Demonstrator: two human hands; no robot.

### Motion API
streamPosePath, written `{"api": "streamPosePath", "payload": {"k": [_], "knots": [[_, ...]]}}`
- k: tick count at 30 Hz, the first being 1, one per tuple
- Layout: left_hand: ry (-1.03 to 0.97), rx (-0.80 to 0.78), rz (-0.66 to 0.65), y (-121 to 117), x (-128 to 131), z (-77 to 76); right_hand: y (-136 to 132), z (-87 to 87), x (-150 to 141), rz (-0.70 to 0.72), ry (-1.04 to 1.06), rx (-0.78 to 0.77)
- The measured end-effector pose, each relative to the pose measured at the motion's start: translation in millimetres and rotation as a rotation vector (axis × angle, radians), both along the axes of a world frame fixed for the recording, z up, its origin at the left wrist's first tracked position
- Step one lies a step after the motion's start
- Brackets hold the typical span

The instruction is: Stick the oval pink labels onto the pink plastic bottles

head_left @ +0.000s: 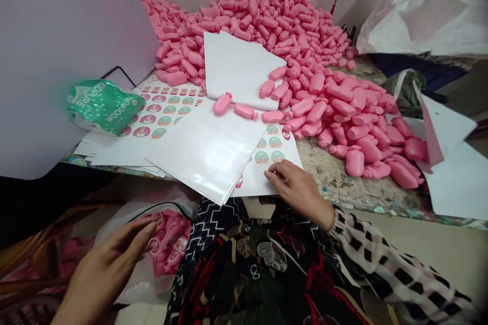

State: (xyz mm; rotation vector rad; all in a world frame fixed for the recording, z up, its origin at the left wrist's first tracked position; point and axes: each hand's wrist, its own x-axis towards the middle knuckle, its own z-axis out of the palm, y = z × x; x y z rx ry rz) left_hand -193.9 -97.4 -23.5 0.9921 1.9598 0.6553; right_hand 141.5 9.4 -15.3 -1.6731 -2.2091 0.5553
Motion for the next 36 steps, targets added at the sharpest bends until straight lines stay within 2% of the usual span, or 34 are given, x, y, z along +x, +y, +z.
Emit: {"api": "streamPosePath", "payload": {"k": [4,6,9,13,17,21,24,28,32,36], "knots": [[-0.476,-0.067,0.074,35,49,-4.2,-7,0.0,-16,0.071,0.013,-0.039],[-0.606,-0.092,0.111,53,67,-10.7,-11,1.8,-19,0.084,0.014,-0.057],[-0.695,-0.155,0.131,73,77,-19.2,-17,3.5,-16,0.067,0.007,-0.087],[-0.735,-0.157,0.145,83,77,-16.7,-20,1.5,-7,0.039,-0.001,-0.119],[-0.778,-0.042,0.188,89,74,-5.4,-19,-0.6,-4,0.028,0.013,-0.118],[-0.719,0.042,0.186,99,62,0.7,-19,0.0,-7,0.030,0.022,-0.121],[-0.649,0.122,0.201,104,48,0.3,-19,0.0,-7,0.037,0.020,-0.112],[-0.585,0.123,0.216,103,35,-6.7,-18,-1.1,2,0.023,-0.011,-0.099],[-0.560,0.093,0.253,99,30,-16.8,-3,0.4,23,-0.015,-0.058,-0.074],[-0.555,0.067,0.301,101,26,-18.0,31,6.1,46,-0.065,-0.213,0.054]]}}
